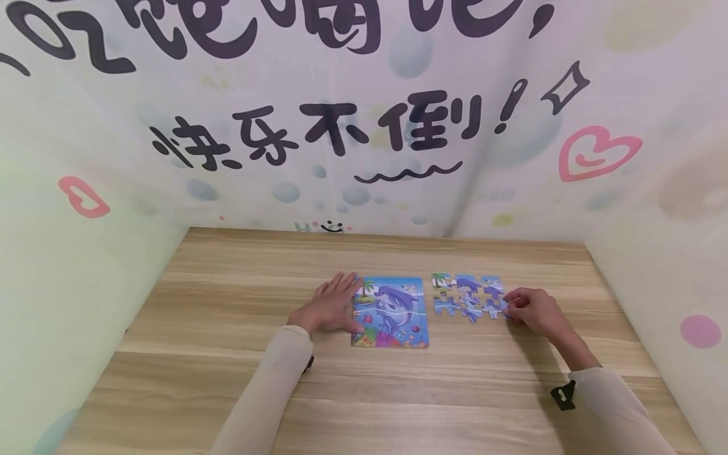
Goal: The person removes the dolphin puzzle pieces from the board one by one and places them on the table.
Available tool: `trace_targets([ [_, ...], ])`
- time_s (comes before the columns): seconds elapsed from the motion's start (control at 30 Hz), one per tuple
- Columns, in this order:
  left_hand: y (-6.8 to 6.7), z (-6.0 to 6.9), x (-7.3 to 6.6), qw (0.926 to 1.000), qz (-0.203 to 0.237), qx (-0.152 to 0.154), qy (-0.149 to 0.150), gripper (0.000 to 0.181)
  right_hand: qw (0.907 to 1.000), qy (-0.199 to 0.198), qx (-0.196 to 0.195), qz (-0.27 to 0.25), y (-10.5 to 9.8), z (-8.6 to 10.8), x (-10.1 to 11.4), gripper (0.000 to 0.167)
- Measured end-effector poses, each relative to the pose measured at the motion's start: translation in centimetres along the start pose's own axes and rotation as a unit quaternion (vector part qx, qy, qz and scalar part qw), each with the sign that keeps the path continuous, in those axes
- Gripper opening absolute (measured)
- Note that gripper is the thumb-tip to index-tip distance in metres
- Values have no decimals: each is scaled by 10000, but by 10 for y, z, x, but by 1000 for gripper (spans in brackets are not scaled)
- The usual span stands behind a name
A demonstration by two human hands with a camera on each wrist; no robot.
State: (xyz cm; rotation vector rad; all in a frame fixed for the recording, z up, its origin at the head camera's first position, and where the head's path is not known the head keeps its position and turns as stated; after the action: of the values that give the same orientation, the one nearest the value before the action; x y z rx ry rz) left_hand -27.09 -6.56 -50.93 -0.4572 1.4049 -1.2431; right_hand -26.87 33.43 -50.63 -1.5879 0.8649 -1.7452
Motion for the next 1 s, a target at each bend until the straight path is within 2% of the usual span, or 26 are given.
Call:
trace_targets([
  [0.13,0,-1,0,10000,40,-12,-10,107,10000,51,-17,26,-2,0,0,24],
  [0.3,1,-1,0,10000,73,26,-32,107,9996,-77,-279,28,-2,1,10,25],
  [0.63,5,0,1,9996,-191,199,50,103,9965,-611,-330,-477,24,5,61,22],
  [0.87,7,6,-5,9987,-100,475,166,127,9925,-975,-277,-683,46,10,94,20],
  [1.0,8,8,-6,9984,-182,510,134,129,9903,-1161,-86,-754,62,14,116,19],
])
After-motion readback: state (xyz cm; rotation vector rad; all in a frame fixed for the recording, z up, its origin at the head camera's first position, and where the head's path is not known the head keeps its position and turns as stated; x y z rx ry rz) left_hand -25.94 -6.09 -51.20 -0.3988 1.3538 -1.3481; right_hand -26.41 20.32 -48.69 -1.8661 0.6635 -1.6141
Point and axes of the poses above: each hand's wrist, its own z-axis away from the middle knuckle, its own y-axis out of the palm, x = y × z, the point moved 7 cm from there along -z, towards the middle knuckle, and after that the axes turned 11 degrees about -x, right-handed, at the moved point
